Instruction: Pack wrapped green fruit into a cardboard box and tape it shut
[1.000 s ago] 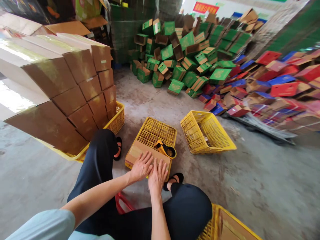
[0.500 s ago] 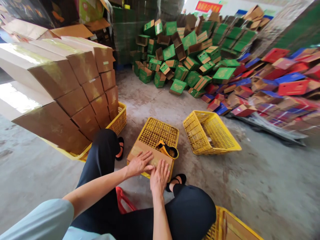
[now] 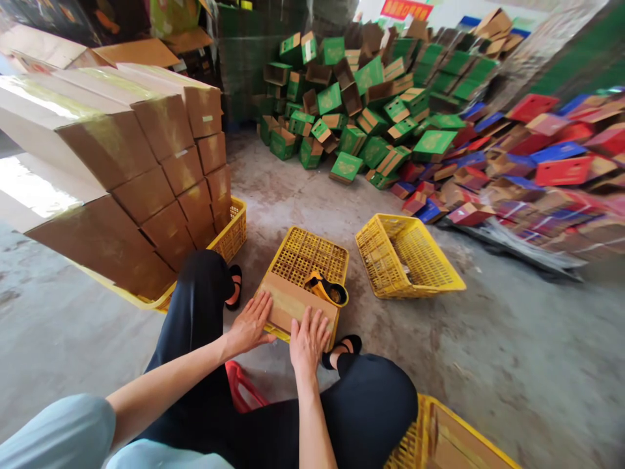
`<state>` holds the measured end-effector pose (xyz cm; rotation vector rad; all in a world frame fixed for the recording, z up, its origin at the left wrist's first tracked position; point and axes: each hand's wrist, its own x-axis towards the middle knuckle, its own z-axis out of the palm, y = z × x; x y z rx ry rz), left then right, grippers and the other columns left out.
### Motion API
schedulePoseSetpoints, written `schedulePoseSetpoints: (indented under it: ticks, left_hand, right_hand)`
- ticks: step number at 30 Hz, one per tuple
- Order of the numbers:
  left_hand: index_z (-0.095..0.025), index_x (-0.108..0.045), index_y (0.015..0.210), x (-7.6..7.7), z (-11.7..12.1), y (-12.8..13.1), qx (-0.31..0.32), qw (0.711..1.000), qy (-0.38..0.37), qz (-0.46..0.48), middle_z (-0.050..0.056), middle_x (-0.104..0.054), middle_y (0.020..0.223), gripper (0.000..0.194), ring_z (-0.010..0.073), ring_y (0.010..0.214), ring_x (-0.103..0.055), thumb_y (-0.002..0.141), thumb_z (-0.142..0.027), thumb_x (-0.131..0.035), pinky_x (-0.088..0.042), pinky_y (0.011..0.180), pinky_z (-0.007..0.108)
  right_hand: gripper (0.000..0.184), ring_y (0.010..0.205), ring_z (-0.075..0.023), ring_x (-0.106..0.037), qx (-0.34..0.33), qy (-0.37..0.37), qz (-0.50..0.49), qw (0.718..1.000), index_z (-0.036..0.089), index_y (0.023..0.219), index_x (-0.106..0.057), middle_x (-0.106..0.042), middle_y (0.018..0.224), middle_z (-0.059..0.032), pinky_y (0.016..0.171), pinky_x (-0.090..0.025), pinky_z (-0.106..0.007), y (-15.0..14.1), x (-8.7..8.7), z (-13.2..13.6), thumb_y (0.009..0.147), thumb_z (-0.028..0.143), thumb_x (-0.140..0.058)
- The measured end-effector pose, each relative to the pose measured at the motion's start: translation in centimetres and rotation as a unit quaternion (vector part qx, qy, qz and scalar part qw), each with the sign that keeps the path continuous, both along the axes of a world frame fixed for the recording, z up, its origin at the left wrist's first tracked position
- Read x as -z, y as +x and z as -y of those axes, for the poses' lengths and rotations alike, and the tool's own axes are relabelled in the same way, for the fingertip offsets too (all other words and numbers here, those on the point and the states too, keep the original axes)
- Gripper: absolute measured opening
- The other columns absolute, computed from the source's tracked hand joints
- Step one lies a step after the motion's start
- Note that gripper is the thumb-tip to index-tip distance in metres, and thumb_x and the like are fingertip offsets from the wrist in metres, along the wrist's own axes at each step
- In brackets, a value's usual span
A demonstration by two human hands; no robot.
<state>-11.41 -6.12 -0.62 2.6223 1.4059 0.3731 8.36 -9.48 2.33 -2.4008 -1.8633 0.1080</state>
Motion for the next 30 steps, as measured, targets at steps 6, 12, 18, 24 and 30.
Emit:
schedulePoseSetpoints:
  ticks: [6,12,18,24,30]
  left_hand:
    - [-0.005,-0.031,0.16,-0.1,-0.4,0.1,0.012,1.0,-0.026,0.007,0.025,-0.023,0.168,0.085,0.0383,0.158,-0.018,0.096,-0.058,-0.052,-0.03,0.123,0.055]
    - [-0.008,-0.032,0.16,-0.5,-0.5,-0.3,0.013,0.999,-0.042,0.01,0.023,-0.025,0.168,0.074,0.0347,0.158,-0.018,0.093,-0.032,-0.053,-0.032,0.123,0.053]
    - [-0.013,-0.031,0.161,-1.6,-0.6,-0.1,-0.001,0.999,-0.045,-0.02,0.022,-0.025,0.168,0.086,0.0341,0.158,-0.022,0.088,-0.042,-0.067,-0.024,0.125,0.055]
    - [-0.019,-0.036,0.159,-1.7,-0.2,0.4,-0.017,0.999,-0.045,-0.019,0.025,-0.021,0.169,0.09,0.0405,0.157,-0.019,0.082,-0.045,-0.077,-0.024,0.124,0.059]
    - [-0.009,-0.032,0.16,-1.8,0.5,4.1,0.029,0.998,-0.06,0.008,0.027,-0.02,0.168,0.101,0.042,0.158,-0.016,0.081,-0.056,-0.076,-0.025,0.124,0.057]
  right_hand:
    - [0.058,0.155,-0.0382,-0.028,-0.085,-0.032,-0.063,0.994,0.016,0.159,-0.041,-0.036,0.166,-0.0148,0.121,-0.029,-0.059,-5.3,-1.1,-1.1,0.109,0.04,-0.024]
    - [0.057,0.154,-0.0318,-0.033,-0.135,-0.017,-0.091,0.987,0.016,0.158,-0.043,-0.041,0.164,-0.0132,0.122,-0.03,-0.058,-6.6,-1.7,-1.0,0.11,0.037,-0.021]
    - [0.06,0.153,-0.0329,-0.035,-0.091,-0.03,-0.059,0.994,0.017,0.159,-0.041,-0.041,0.164,-0.014,0.121,-0.026,-0.063,-2.3,-1.5,1.6,0.11,0.042,-0.02]
    - [0.068,0.152,-0.0373,-0.035,0.014,-0.011,-0.039,0.999,0.009,0.158,-0.043,-0.037,0.165,-0.0193,0.119,-0.03,-0.06,2.9,0.4,4.2,0.108,0.046,-0.014]
    - [0.082,0.147,-0.0403,-0.042,0.03,0.091,-0.07,0.993,-0.002,0.147,-0.054,-0.047,0.155,-0.0289,0.117,-0.035,-0.053,3.6,2.2,4.2,0.106,0.053,-0.01]
